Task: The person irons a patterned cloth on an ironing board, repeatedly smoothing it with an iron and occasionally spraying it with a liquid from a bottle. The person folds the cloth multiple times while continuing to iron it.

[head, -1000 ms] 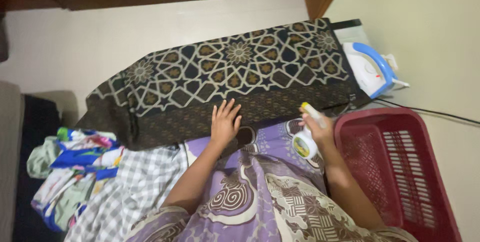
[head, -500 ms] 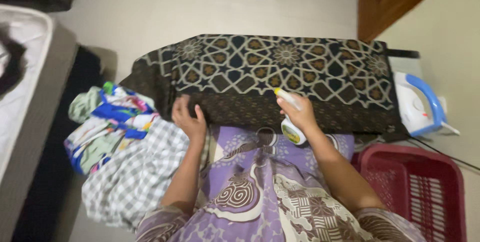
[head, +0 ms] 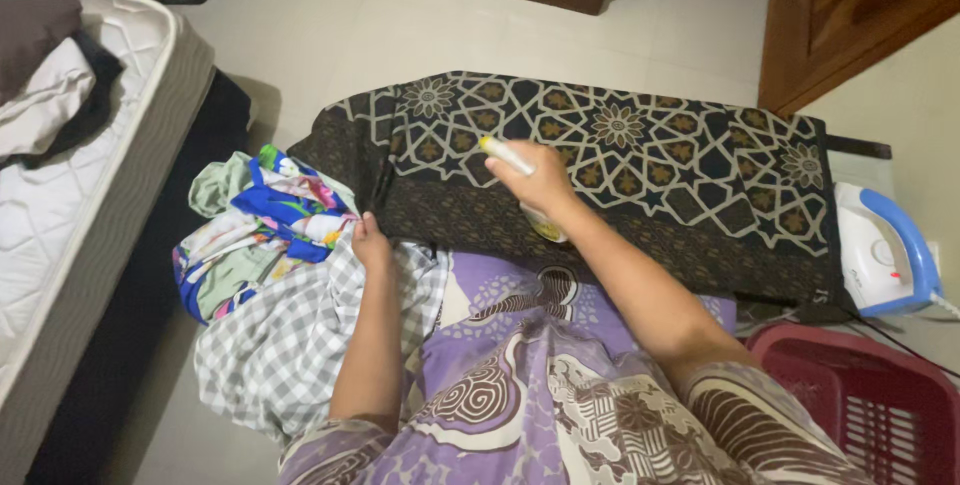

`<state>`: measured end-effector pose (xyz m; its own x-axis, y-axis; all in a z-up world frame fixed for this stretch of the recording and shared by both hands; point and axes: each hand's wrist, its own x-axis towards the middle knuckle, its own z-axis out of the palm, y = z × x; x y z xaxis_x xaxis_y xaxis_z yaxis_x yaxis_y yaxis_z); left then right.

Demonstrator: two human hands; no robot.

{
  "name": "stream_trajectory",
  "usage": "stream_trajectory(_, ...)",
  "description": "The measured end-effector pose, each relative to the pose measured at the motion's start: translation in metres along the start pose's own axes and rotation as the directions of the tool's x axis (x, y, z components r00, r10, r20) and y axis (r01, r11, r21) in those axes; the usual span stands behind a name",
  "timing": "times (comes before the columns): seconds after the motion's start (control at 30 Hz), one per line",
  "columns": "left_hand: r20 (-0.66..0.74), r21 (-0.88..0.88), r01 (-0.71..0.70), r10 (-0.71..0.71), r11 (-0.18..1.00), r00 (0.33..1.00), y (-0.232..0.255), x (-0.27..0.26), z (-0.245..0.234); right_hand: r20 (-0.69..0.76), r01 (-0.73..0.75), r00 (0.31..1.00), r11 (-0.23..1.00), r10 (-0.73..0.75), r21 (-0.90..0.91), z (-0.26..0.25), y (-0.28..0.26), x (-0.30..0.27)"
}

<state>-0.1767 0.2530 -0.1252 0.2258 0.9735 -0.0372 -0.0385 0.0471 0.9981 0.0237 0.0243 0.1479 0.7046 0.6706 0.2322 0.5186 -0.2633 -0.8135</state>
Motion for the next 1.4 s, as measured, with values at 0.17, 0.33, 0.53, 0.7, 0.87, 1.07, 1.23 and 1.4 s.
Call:
stream_trajectory(0.17, 0.116, -0.422, 0.418, -0.410, 0.804, 0.905, 0.003, -0.001, -0.005, -0.094, -0.306, 0.950, 0.946, 0.297, -0.106, -0.052, 0.061, 0.007)
stream_trajectory(0.33, -0.143, 0.241, -0.196, 0.235, 0.951, 0.961, 0.021, -0.019, 0.009, -0.450, -0.395, 0.872, 0.822, 0.194, -0.410, -0.141, 0.155, -0.042)
stream_trajectory(0.53, 0.334, 0.456, -0.581, 0.475, 0.675, 0.814, 0.095, -0.080, 0.059, -0.646, -0.358, 0.631, 0.900, 0.430, 0.249, -0.232, 0.192, -0.128)
stream_trajectory(0.7, 0.711, 0.321, -0.690, 0.316, 0.649, 0.628, 0.116, -0.125, 0.126, -0.723, -0.446, 0.515, 0.865, 0.460, 0.232, -0.259, 0.175, -0.204)
stream_trajectory(0.87, 0.884, 0.248, -0.784, 0.197, 0.569, 0.423, 0.119, -0.168, 0.169, -0.924, -0.593, 0.371, 0.790, 0.096, -0.156, -0.303, 0.193, -0.314)
stream_trajectory(1.07, 0.951, 0.167, -0.879, 0.164, 0.446, 0.264, 0.117, -0.197, 0.194, -0.969, -0.386, 0.174, 0.918, 0.172, 0.094, -0.290, 0.259, -0.400)
stream_trajectory(1.23, 0.971, 0.097, -0.902, 0.157, 0.421, 0.178, 0.113, -0.212, 0.228, -0.971, -0.355, 0.232, 0.934, 0.055, -0.032, -0.262, 0.271, -0.427)
stream_trajectory(1.4, 0.976, 0.144, -0.902, 0.089, 0.406, 0.196, 0.112, -0.222, 0.252, -0.915, -0.293, 0.222, 0.918, 0.336, 0.265, -0.242, 0.260, -0.454)
